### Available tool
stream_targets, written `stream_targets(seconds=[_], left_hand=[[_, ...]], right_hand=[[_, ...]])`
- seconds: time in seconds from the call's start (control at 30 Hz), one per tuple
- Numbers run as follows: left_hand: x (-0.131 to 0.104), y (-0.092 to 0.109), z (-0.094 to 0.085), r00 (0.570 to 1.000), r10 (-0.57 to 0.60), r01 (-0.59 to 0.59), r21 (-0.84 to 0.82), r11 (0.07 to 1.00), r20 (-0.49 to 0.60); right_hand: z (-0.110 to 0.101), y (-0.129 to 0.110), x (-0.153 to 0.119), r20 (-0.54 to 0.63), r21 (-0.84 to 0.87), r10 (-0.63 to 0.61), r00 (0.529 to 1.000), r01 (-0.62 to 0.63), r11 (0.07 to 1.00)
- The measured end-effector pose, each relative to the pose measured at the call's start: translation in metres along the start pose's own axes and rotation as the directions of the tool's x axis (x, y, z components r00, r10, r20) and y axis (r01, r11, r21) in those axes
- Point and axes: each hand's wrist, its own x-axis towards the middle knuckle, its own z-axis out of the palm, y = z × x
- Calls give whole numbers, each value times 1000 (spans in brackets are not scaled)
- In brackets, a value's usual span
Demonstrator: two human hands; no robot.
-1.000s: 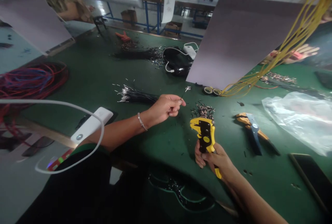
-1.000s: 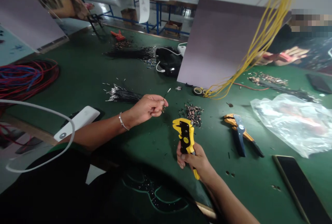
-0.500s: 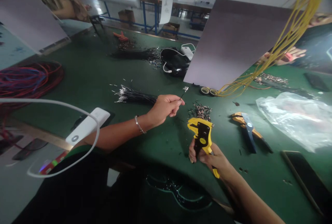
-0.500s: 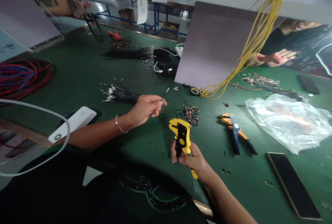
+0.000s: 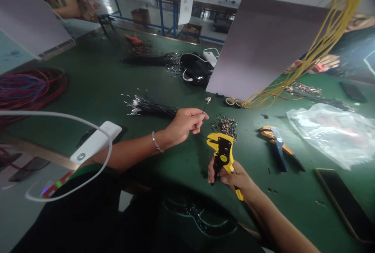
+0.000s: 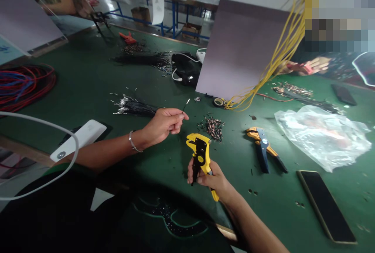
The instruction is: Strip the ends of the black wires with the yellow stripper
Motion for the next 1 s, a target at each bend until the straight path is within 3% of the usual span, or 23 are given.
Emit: stream_targets(seconds=[0.57, 1.0], left_hand=[[-1, -4, 4, 999, 2, -1, 30, 1000, -32], [-5, -1, 6, 999, -45, 46, 35, 998, -30]], right_hand=[[-3, 4, 0, 32, -13, -2, 999, 3, 1000], [5, 1, -1, -25, -38, -10, 1000, 9, 999]])
